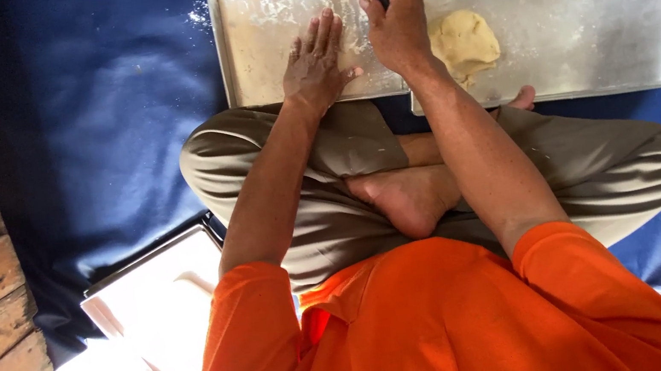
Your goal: Rolling out dough with a rolling pin and using a star-shaped cutter to create cookies and arrange them on a baking tray.
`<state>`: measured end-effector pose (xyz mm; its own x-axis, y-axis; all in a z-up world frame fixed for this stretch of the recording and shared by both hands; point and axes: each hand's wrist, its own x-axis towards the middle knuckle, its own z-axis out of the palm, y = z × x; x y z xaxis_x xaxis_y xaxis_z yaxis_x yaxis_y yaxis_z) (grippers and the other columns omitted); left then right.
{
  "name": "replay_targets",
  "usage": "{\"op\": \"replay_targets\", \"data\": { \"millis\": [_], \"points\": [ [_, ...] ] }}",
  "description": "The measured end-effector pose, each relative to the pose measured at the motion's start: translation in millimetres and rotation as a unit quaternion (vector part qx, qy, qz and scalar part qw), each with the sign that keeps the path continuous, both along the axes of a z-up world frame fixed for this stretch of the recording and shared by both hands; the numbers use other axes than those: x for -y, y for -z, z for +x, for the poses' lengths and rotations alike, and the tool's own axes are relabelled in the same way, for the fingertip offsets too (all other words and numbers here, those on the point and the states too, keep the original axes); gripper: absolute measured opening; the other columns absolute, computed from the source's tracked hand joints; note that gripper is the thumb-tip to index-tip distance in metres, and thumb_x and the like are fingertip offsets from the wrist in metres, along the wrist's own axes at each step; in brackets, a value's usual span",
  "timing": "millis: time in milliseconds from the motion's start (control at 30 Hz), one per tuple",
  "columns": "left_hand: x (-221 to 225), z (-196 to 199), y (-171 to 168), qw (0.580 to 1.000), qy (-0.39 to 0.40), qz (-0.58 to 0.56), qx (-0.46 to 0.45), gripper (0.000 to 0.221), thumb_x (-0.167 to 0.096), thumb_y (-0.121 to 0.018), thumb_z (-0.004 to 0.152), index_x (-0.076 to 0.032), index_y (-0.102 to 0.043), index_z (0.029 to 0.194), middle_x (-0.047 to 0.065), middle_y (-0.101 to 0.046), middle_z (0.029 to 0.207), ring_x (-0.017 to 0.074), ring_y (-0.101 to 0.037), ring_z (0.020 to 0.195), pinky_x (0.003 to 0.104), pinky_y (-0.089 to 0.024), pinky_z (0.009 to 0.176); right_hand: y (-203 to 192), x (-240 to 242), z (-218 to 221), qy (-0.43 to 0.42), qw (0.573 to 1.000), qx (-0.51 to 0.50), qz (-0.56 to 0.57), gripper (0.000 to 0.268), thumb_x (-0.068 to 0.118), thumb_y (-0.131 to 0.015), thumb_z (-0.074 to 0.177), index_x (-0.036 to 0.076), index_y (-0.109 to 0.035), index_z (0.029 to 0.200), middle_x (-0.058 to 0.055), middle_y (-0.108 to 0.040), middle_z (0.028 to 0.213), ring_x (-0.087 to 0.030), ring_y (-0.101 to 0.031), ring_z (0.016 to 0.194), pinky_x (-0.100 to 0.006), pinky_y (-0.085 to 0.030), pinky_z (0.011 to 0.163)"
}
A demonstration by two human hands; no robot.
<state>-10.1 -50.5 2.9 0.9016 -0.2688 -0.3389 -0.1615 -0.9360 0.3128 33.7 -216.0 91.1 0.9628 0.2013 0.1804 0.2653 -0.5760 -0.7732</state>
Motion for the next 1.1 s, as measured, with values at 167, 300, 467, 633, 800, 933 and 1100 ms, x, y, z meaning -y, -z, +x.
{"op": "replay_targets", "data": {
  "millis": [167,300,467,633,800,933,1100],
  "points": [
    [-5,8,-14,0.999,0.010,0.039,-0.035,0.091,-0.065,-0.056,0.102,-0.024,-0.007,0.167,-0.006,0.000,0.173,0.0243,-0.003,0.160,0.054,-0.006,0.128,-8,-3,3,0.009,1.000,0.001,0.020,0.035,0.000,-0.063,0.099,0.005,-0.056,0.133,-0.011,-0.070,0.117,-0.024,-0.069,0.101,-0.038,-0.053,0.088],
    [-23,8,-12,1.000,0.001,0.014,-0.027,0.088,-0.077,-0.028,0.098,-0.028,-0.004,0.168,0.007,0.008,0.172,0.0313,0.011,0.154,0.066,0.001,0.124,-18,0,7,0.008,0.999,0.044,-0.010,0.035,0.000,-0.063,0.098,0.004,-0.057,0.133,-0.011,-0.065,0.116,-0.027,-0.067,0.102,-0.041,-0.052,0.089],
    [-55,-12,-54,0.901,-0.101,-0.196,0.374,0.026,-0.014,-0.055,0.106,-0.002,-0.068,0.125,0.011,-0.066,0.103,0.0196,-0.059,0.084,0.033,-0.053,0.073,1,-8,5,-0.075,0.991,0.031,-0.110,0.025,-0.005,-0.054,0.102,0.005,-0.066,0.121,-0.009,-0.066,0.105,-0.020,-0.061,0.089,-0.036,-0.052,0.074],
    [-56,6,-3,0.950,-0.124,-0.035,0.286,0.047,-0.021,-0.069,0.102,-0.024,-0.056,0.147,0.004,-0.033,0.150,0.0289,-0.033,0.133,0.046,-0.034,0.111,38,-13,-1,-0.089,0.970,0.124,-0.190,0.034,-0.011,-0.066,0.087,0.009,-0.064,0.115,-0.008,-0.065,0.102,-0.026,-0.062,0.091,-0.042,-0.050,0.082],
    [-46,8,14,0.950,-0.190,-0.052,0.244,0.026,-0.025,-0.064,0.097,-0.024,-0.078,0.119,-0.002,-0.074,0.122,0.0235,-0.062,0.121,0.046,-0.028,0.120,42,-18,-10,-0.099,0.964,0.129,-0.210,0.032,-0.017,-0.059,0.087,0.005,-0.068,0.109,-0.009,-0.070,0.099,-0.027,-0.067,0.096,-0.052,-0.044,0.106],
    [-42,3,11,0.972,-0.168,-0.040,0.162,0.033,-0.017,-0.069,0.092,-0.016,-0.070,0.126,0.009,-0.062,0.130,0.0321,-0.051,0.124,0.053,-0.037,0.109,59,-18,-21,-0.104,0.960,0.057,-0.253,0.046,-0.015,-0.059,0.086,0.002,-0.062,0.128,-0.016,-0.063,0.133,-0.033,-0.051,0.127,-0.054,-0.030,0.118],
    [-43,18,24,0.984,-0.171,-0.036,0.033,0.053,-0.039,-0.046,0.112,-0.026,-0.038,0.162,0.010,-0.008,0.170,0.0375,0.000,0.155,0.059,-0.012,0.126,74,-18,-3,-0.134,0.930,-0.105,-0.326,0.059,0.001,-0.047,0.105,0.000,-0.028,0.161,-0.016,-0.020,0.170,-0.039,-0.009,0.155,-0.053,-0.007,0.127]
  ]
}}
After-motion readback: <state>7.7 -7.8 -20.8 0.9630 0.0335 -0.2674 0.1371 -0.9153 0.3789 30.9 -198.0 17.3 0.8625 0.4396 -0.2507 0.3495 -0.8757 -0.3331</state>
